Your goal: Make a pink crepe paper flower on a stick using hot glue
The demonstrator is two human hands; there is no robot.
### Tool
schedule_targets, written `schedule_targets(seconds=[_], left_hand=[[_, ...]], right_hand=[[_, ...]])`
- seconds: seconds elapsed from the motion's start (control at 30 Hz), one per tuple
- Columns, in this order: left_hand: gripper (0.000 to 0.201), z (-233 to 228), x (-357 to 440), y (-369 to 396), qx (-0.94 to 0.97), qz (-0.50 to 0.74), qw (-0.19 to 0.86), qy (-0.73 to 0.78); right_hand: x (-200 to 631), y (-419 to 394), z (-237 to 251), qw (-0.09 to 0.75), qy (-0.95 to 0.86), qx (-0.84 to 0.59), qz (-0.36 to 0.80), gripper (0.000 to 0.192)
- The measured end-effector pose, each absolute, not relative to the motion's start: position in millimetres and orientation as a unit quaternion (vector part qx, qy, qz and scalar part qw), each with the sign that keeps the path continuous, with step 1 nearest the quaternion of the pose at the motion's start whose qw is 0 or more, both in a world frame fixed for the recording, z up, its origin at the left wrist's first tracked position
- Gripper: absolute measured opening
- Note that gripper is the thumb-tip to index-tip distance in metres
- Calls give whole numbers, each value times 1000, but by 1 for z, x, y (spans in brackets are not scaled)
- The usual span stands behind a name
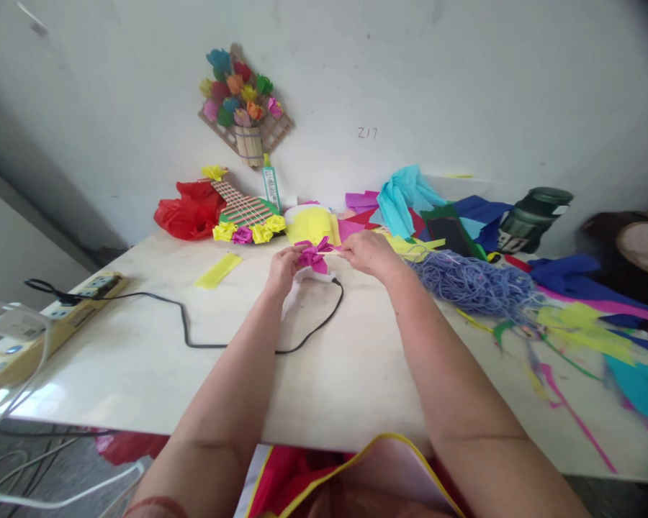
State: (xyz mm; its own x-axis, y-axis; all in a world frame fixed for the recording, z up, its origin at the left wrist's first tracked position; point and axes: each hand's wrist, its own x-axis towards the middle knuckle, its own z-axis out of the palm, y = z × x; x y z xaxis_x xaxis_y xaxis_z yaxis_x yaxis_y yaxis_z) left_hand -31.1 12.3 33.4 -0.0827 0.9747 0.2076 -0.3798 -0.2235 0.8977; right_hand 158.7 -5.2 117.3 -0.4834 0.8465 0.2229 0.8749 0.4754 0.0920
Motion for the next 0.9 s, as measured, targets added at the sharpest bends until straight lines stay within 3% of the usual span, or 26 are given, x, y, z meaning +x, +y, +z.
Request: schedule_targets(seconds=[0.9], left_hand=[[28, 28, -32, 13, 477, 646, 486, 346]], right_hand=[[164, 0, 118, 101, -840, -526, -90, 26]])
